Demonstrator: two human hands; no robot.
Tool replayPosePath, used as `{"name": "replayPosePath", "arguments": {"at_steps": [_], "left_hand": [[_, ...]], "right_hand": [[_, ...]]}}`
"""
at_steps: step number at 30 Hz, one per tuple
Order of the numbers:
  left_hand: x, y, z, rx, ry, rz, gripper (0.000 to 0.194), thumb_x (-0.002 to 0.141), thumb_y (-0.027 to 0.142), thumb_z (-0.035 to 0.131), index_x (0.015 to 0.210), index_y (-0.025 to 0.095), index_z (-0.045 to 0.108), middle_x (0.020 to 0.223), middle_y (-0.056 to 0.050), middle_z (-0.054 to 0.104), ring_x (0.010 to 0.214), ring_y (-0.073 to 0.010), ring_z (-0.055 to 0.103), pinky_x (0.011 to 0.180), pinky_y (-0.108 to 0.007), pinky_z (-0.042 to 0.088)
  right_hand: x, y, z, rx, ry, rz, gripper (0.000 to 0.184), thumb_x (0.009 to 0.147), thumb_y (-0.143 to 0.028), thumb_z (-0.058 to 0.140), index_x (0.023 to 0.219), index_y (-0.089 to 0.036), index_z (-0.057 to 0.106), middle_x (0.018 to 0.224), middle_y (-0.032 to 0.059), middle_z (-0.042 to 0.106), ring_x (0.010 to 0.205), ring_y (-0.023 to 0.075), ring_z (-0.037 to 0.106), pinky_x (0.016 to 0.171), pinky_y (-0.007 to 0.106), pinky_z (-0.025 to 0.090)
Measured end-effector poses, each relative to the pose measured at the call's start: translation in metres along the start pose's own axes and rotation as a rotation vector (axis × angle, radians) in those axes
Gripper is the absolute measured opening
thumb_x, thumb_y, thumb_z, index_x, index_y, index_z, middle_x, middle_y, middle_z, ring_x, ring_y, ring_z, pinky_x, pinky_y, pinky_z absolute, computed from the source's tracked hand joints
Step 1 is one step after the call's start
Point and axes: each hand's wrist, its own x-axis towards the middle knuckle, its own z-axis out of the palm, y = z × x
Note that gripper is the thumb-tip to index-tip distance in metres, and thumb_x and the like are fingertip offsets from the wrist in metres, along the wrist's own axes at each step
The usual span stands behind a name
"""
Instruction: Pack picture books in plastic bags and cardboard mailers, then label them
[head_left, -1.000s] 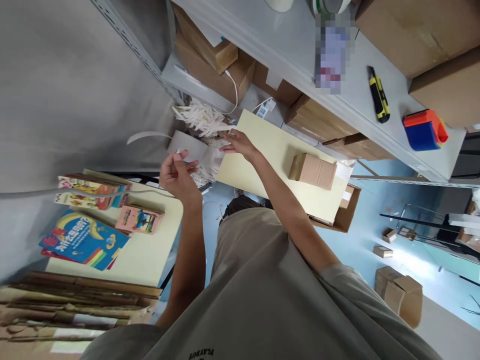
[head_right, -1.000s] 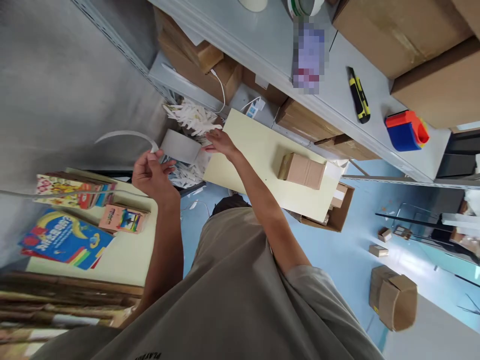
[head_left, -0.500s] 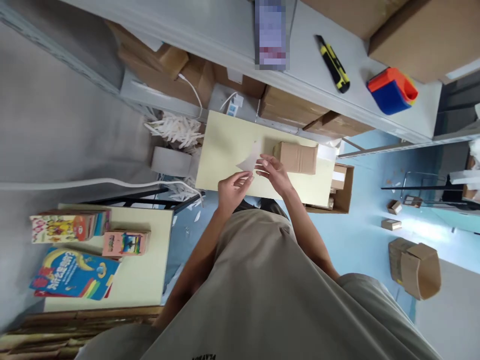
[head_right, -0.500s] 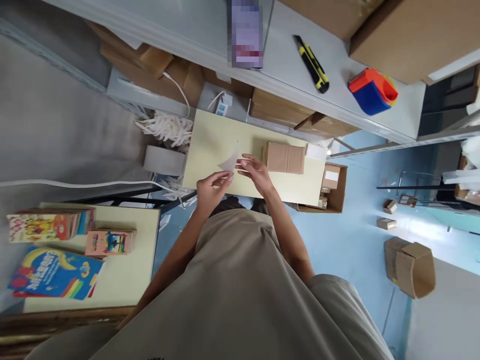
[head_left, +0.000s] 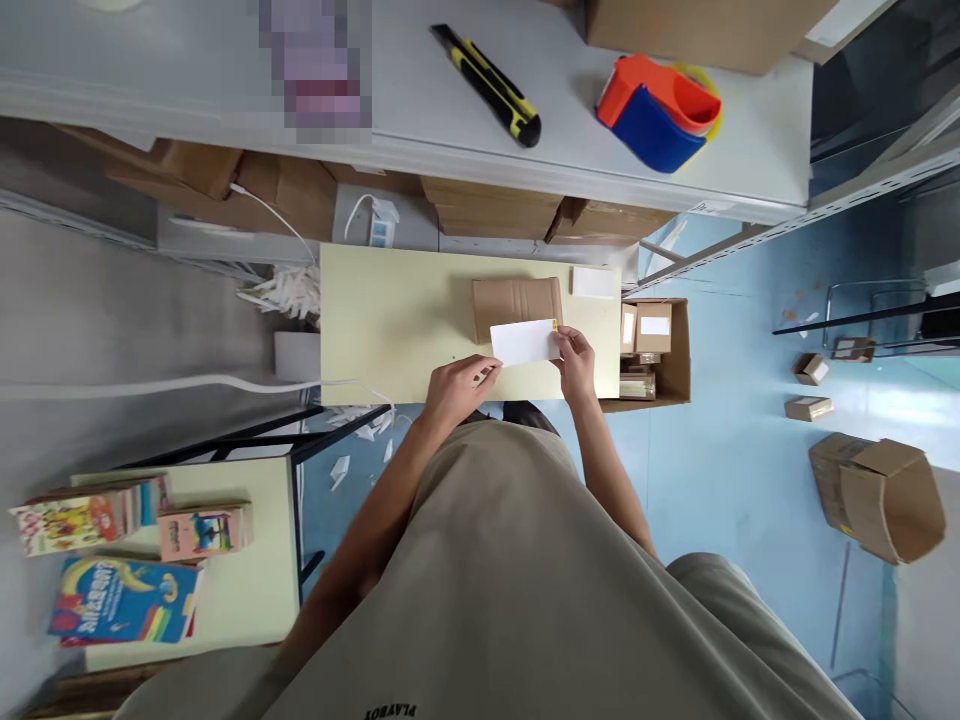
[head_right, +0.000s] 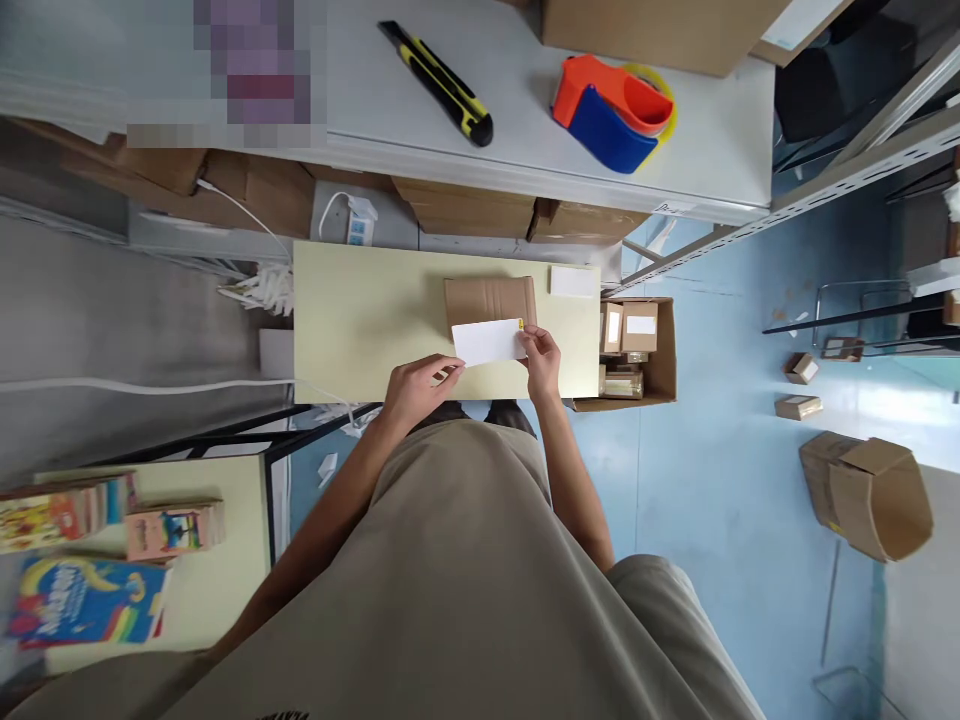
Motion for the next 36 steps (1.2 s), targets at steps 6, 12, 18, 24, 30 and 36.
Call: {"name": "replayPosePath", "arguments": {"at_steps": [6,12,18,24,30,36], "left_hand": [[0.028,0.011,0.051,-0.133,0.149,-0.350,0.031,0.097,0.034,0.082,0.124,0.026,0.068,0.103,-0.004,0.090,0.090,-0.0234,0.086,0.088,-0.035,0.067],[0.045,0.001,0.089,-0.394,0.303,-0.590,0.044,0.097,0.062,0.082,0.103,0.020,0.071,0.093,-0.010,0.086,0.083,-0.0229,0.085,0.074,-0.032,0.065],[0.053,-0.015,0.084,-0.344,0.327,-0.576,0.036,0.094,0.054,0.081,0.099,0.020,0.074,0.100,-0.010,0.085,0.095,-0.0233,0.083,0.081,-0.032,0.066],[0.085,-0.045,0.071,-0.216,0.286,-0.596,0.027,0.090,0.045,0.078,0.096,0.019,0.078,0.104,-0.011,0.085,0.101,-0.0251,0.078,0.092,-0.035,0.065],[0.103,-0.070,0.076,-0.114,0.221,-0.632,0.024,0.090,0.040,0.074,0.095,0.019,0.083,0.104,-0.009,0.086,0.105,-0.0271,0.078,0.099,-0.036,0.063],[0.104,-0.080,0.079,-0.125,0.186,-0.628,0.024,0.093,0.035,0.071,0.099,0.018,0.086,0.108,-0.009,0.087,0.107,-0.0276,0.079,0.098,-0.034,0.062]], "right_hand": [[0.022,-0.008,-0.035,-0.099,-0.094,-0.077,0.046,0.085,-0.067,0.077,0.101,-0.027,0.065,0.099,0.0028,0.073,0.091,0.0193,0.065,0.079,0.030,0.056],[0.039,-0.012,-0.042,-0.156,-0.251,-0.233,0.054,0.090,-0.078,0.073,0.102,-0.026,0.065,0.107,0.0070,0.075,0.095,0.0215,0.068,0.087,0.036,0.059],[0.068,-0.011,-0.032,-0.208,-0.302,-0.276,0.046,0.098,-0.072,0.069,0.106,-0.027,0.064,0.114,0.0078,0.076,0.107,0.0223,0.071,0.093,0.035,0.060],[0.116,0.011,-0.007,-0.383,-0.218,-0.239,0.025,0.108,-0.050,0.063,0.103,-0.026,0.063,0.114,0.0085,0.078,0.102,0.0213,0.070,0.095,0.034,0.058],[0.141,0.039,0.007,-0.612,-0.152,-0.208,0.022,0.114,-0.042,0.058,0.103,-0.025,0.067,0.120,0.0101,0.079,0.104,0.0243,0.072,0.101,0.039,0.057],[0.146,0.045,0.015,-0.757,-0.079,-0.222,0.023,0.118,-0.039,0.056,0.114,-0.023,0.072,0.129,0.0123,0.078,0.110,0.0260,0.074,0.101,0.039,0.058]]}}
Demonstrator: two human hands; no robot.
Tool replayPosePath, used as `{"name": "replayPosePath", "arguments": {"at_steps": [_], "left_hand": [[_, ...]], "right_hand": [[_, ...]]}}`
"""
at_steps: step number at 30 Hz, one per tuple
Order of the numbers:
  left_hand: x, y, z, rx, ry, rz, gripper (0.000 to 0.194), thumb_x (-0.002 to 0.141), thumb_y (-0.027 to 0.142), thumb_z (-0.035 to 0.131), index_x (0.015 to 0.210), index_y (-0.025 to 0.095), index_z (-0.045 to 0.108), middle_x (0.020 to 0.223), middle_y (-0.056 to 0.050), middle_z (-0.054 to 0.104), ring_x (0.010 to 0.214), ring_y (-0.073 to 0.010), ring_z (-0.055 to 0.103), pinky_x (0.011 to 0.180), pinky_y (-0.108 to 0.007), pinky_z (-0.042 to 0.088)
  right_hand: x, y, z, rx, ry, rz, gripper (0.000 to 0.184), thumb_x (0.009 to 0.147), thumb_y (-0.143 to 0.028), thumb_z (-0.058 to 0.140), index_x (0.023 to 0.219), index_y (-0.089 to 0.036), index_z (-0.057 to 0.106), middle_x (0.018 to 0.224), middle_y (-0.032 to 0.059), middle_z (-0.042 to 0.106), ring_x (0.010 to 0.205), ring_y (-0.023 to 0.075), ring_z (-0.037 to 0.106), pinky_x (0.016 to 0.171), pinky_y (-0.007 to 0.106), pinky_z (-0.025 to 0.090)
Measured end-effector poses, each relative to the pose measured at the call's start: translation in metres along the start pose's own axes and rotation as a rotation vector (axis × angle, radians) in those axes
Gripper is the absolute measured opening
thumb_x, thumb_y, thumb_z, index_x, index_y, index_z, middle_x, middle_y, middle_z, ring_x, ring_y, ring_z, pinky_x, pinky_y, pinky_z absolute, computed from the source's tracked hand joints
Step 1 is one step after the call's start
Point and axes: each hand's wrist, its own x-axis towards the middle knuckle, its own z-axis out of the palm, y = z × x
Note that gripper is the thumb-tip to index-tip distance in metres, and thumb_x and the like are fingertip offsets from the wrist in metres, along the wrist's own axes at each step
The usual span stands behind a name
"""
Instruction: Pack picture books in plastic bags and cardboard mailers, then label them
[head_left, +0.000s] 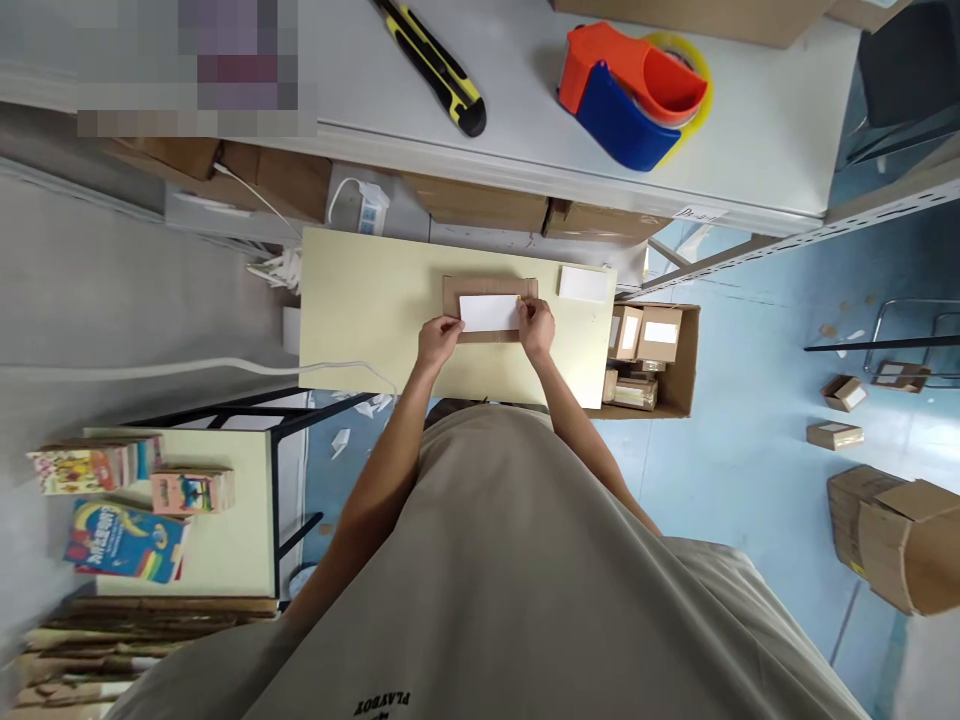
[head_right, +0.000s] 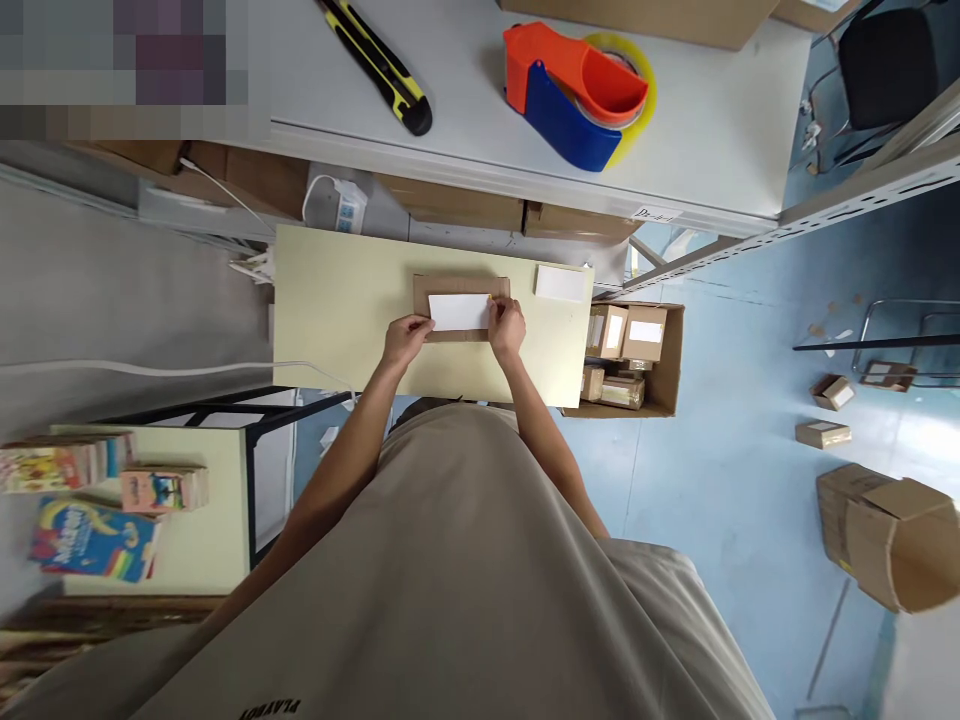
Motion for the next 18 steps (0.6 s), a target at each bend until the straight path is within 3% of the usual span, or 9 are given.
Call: {"name": "replayPosePath", "arguments": {"at_steps": [10,14,18], "left_hand": [[0.007,0.008,0.000,0.127,-0.036,0.004,0.025,0.100,0.032,0.067,0.103,0.017,0.087,0.110,-0.009,0.088,0.108,-0.0265,0.079,0.097,-0.031,0.057],[0.006,0.014,0.001,0.183,-0.039,-0.023,0.025,0.102,0.031,0.068,0.105,0.015,0.087,0.112,-0.011,0.088,0.109,-0.0262,0.080,0.095,-0.030,0.056],[0.004,0.018,0.001,0.203,-0.059,-0.032,0.027,0.105,0.031,0.067,0.111,0.014,0.088,0.117,-0.012,0.089,0.113,-0.0260,0.080,0.097,-0.029,0.056]], "right_hand": [[-0.003,-0.017,0.003,-0.250,0.038,0.044,0.024,0.121,-0.037,0.052,0.122,-0.022,0.072,0.137,0.0132,0.075,0.120,0.0270,0.075,0.110,0.038,0.055],[-0.004,-0.024,-0.008,-0.173,0.037,0.149,0.022,0.116,-0.039,0.064,0.118,-0.022,0.076,0.127,0.0110,0.083,0.114,0.0255,0.077,0.101,0.035,0.058],[-0.018,-0.026,-0.016,-0.202,-0.036,0.129,0.011,0.104,-0.034,0.080,0.105,-0.023,0.083,0.115,0.0075,0.088,0.107,0.0253,0.079,0.095,0.034,0.059]]}}
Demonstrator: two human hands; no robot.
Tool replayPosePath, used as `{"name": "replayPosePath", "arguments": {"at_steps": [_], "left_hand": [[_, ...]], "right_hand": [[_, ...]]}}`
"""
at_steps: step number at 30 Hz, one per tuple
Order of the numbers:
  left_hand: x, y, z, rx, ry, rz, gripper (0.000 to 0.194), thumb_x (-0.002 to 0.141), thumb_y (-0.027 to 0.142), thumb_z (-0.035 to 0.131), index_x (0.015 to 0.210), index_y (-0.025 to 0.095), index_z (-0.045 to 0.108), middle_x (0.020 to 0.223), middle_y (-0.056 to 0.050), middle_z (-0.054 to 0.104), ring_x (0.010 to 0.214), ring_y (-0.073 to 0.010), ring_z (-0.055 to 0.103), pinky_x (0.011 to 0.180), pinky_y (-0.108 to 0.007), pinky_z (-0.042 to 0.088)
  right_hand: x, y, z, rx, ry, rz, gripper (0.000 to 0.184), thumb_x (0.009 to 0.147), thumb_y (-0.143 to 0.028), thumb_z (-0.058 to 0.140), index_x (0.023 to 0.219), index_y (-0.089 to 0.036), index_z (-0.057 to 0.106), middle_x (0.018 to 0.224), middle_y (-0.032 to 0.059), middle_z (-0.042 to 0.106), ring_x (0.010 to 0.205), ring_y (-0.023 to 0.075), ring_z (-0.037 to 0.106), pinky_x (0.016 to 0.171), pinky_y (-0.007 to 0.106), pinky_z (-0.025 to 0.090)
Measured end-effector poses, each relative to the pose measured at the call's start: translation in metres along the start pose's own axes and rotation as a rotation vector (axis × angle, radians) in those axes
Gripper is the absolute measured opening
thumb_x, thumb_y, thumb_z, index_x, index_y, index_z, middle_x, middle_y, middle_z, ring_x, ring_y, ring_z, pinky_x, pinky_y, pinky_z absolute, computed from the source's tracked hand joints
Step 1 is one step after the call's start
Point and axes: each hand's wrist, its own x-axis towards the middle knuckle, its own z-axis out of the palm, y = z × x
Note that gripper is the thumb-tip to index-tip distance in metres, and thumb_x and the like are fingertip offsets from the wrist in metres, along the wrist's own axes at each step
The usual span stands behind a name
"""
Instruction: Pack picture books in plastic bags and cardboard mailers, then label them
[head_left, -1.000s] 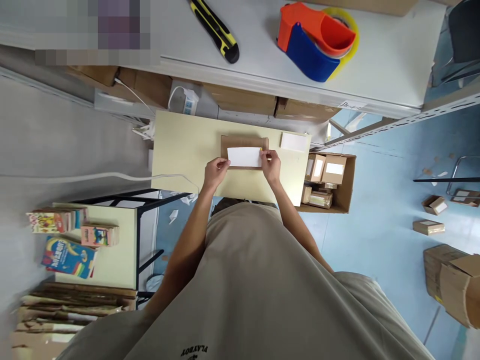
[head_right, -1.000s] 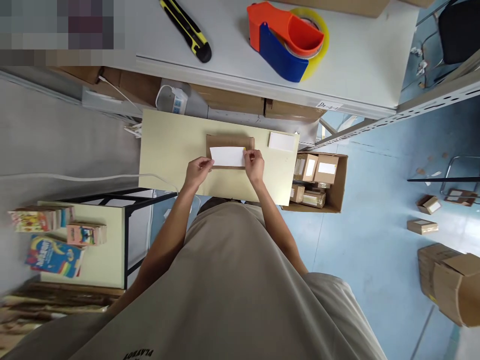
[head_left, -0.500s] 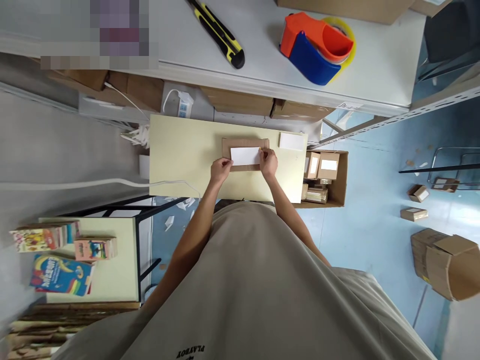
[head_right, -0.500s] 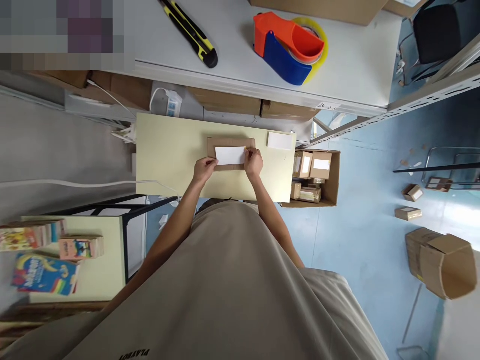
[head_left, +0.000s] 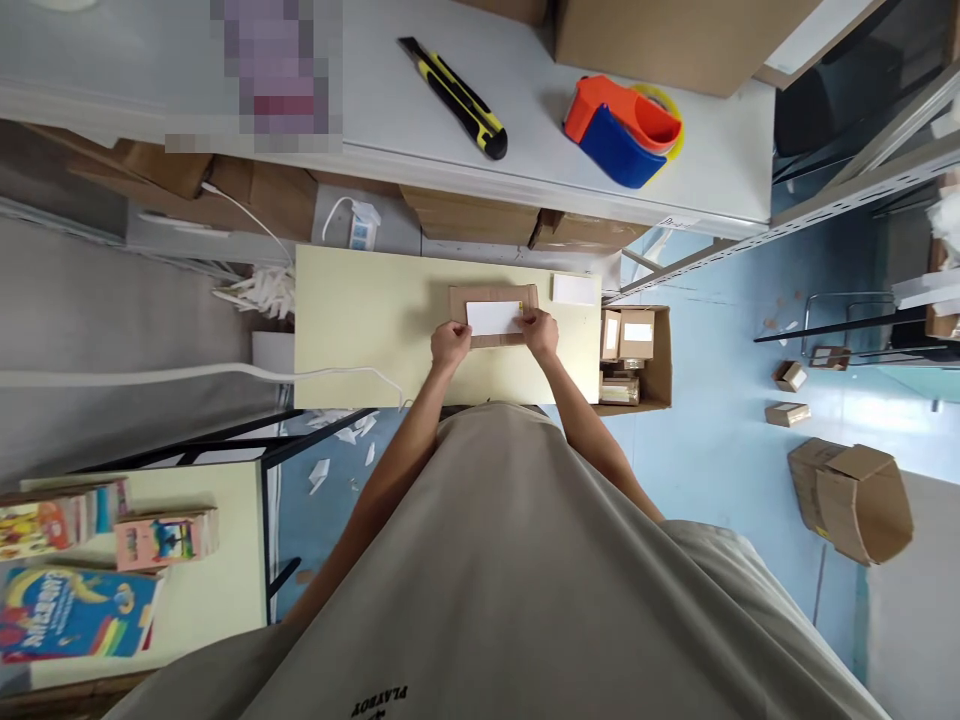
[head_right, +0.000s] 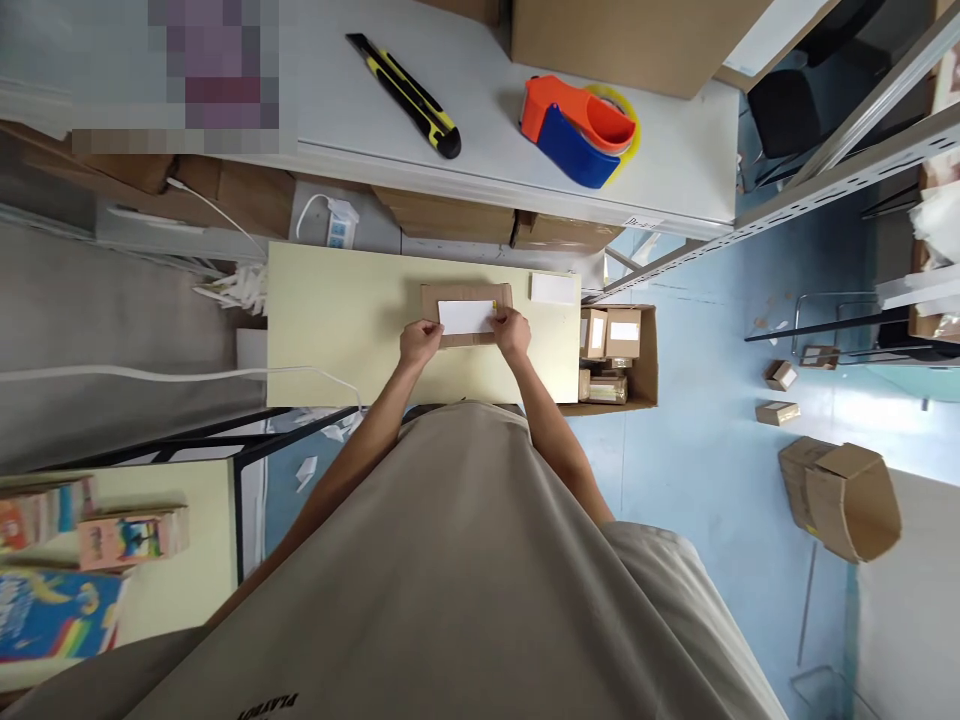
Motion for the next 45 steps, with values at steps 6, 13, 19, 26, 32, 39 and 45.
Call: {"name": "replayPosePath", "arguments": {"at_steps": [6,13,19,26,32,39,45], "left_hand": [[-0.004,0.005,0.000,0.026,-0.014,0.025,0.028,0.107,0.029,0.064,0.115,0.016,0.088,0.123,-0.013,0.088,0.117,-0.0264,0.080,0.101,-0.031,0.056],[-0.008,0.007,-0.001,0.042,-0.020,0.044,0.028,0.109,0.026,0.063,0.115,0.017,0.088,0.128,-0.014,0.088,0.122,-0.0275,0.081,0.104,-0.031,0.057],[-0.009,0.008,0.000,0.032,-0.036,0.069,0.027,0.109,0.024,0.062,0.116,0.017,0.088,0.128,-0.015,0.088,0.124,-0.0280,0.080,0.107,-0.032,0.057],[-0.006,0.008,-0.002,0.035,-0.042,0.098,0.024,0.106,0.023,0.065,0.107,0.018,0.089,0.122,-0.018,0.088,0.122,-0.0335,0.082,0.104,-0.038,0.058],[-0.007,0.005,-0.003,0.040,-0.027,0.119,0.025,0.106,0.028,0.065,0.110,0.018,0.088,0.121,-0.018,0.088,0.120,-0.0333,0.082,0.103,-0.038,0.059],[-0.012,0.005,-0.001,0.084,-0.024,0.172,0.029,0.105,0.025,0.061,0.103,0.018,0.088,0.115,-0.021,0.088,0.120,-0.0376,0.083,0.103,-0.043,0.060],[-0.008,0.007,-0.002,0.148,-0.002,0.150,0.030,0.102,0.026,0.059,0.103,0.019,0.089,0.113,-0.021,0.088,0.118,-0.0390,0.083,0.102,-0.047,0.061]], "right_hand": [[0.005,-0.019,0.003,-0.046,0.015,0.041,0.009,0.101,-0.032,0.082,0.105,-0.025,0.087,0.117,0.0080,0.089,0.108,0.0257,0.081,0.096,0.034,0.061],[0.006,-0.037,0.010,-0.055,0.030,0.019,0.014,0.102,-0.031,0.080,0.109,-0.024,0.089,0.118,0.0088,0.090,0.107,0.0241,0.082,0.094,0.031,0.062],[-0.005,-0.045,0.019,-0.175,-0.153,-0.033,0.015,0.093,-0.036,0.093,0.096,-0.022,0.089,0.106,0.0077,0.089,0.100,0.0231,0.082,0.087,0.027,0.062],[-0.008,-0.075,0.043,-0.225,0.043,0.055,0.034,0.112,-0.048,0.069,0.110,-0.019,0.087,0.121,0.0207,0.087,0.116,0.0345,0.083,0.099,0.043,0.064],[-0.012,-0.074,0.045,-0.234,-0.106,-0.058,0.018,0.099,-0.028,0.086,0.117,-0.024,0.083,0.123,0.0092,0.089,0.116,0.0248,0.083,0.098,0.031,0.062],[-0.014,-0.083,0.056,-0.262,-0.023,0.019,0.039,0.107,-0.052,0.078,0.121,-0.017,0.083,0.130,0.0238,0.085,0.125,0.0374,0.082,0.102,0.043,0.061],[-0.014,-0.091,0.057,-0.270,-0.060,-0.001,0.034,0.114,-0.046,0.067,0.121,-0.017,0.082,0.131,0.0240,0.085,0.127,0.0356,0.082,0.109,0.044,0.057]]}}
